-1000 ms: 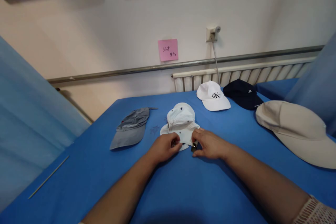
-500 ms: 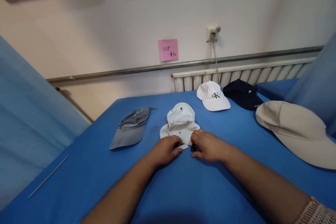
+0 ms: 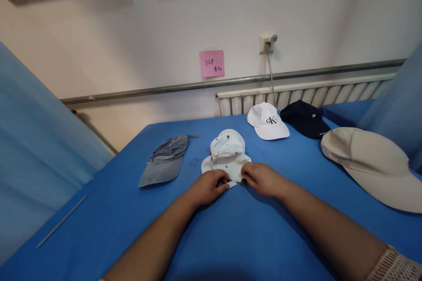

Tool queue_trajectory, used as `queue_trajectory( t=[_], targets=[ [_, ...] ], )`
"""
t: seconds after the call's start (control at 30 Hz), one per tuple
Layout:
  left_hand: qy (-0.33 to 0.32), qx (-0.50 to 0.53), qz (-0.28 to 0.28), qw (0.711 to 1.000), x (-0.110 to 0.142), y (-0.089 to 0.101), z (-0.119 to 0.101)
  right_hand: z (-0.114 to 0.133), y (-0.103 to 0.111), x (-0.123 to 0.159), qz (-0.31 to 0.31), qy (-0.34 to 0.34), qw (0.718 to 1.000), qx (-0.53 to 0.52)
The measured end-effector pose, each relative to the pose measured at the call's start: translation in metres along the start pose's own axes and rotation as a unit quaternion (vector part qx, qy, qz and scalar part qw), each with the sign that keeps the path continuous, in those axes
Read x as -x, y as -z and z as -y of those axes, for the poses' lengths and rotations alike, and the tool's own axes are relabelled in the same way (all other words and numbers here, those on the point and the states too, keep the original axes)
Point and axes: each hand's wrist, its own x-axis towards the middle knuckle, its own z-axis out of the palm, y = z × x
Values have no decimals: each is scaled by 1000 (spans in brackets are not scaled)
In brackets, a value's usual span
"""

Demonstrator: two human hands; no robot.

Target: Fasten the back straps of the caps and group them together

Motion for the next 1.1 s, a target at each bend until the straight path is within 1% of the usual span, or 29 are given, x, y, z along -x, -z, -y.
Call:
queue_trajectory(
  t=[0.07,0.13,0.2,0.33,0.43,0.7,0.97,1.1],
  targets=[
    [-2,1,-2,1000,0,0,0,-6,-3,-1,-11,3,1000,-23],
    [-4,3,-2,1000,1,0,0,-10,-3,0,-11,20,999,-39],
    [-6,6,-1,1000,1,1,0,-11,-1,1,2,41,998,-51],
    [-4,6,0,1000,1,1,0,-10,6,3,49,75,995,-51],
    [-4,3,-1,1000,1,1,-1,-7,8,2,60,73,995,-28],
    [4,-2,5,1000,0,1,-2,4,10,4,57,59,996,23],
    [1,-5,1,1000,0,0,0,7,8,2,44,52,997,29],
    [4,-4,1,1000,1,1,-1,4,9,2,73,71,995,13]
  ],
)
